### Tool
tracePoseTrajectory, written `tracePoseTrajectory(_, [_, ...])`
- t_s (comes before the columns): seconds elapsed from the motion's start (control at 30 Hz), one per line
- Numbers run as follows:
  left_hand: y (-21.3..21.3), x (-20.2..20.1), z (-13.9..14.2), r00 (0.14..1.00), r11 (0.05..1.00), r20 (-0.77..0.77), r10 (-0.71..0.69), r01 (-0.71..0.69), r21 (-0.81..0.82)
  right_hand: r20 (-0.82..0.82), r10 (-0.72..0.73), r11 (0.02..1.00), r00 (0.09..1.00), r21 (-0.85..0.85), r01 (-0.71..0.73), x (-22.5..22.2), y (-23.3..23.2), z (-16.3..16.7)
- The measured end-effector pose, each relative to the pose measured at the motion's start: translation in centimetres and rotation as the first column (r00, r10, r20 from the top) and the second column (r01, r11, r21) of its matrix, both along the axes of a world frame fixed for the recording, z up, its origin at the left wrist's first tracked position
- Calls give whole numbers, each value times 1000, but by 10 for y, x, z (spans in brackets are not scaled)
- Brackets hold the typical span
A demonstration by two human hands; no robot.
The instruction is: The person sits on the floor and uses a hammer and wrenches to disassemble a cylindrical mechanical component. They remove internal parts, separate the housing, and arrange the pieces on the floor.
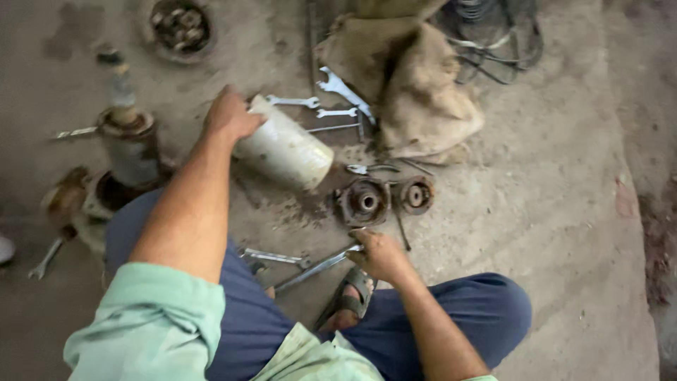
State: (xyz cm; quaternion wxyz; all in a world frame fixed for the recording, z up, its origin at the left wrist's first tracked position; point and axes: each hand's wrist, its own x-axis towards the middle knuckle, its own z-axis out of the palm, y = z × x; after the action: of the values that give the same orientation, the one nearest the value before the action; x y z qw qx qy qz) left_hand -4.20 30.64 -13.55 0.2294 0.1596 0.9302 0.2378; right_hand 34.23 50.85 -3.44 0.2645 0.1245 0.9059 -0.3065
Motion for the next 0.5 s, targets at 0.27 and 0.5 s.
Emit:
tracePoseTrajectory(0.27, [21,16,44,981,988,131,141,-130,-86,46,-9,995,999,102,4,11,16,17])
tracePoseTrajectory(0.5, [73,68,100,960,960,-71,-271,275,46,-123,42,996,992,77,-33,5,14,4])
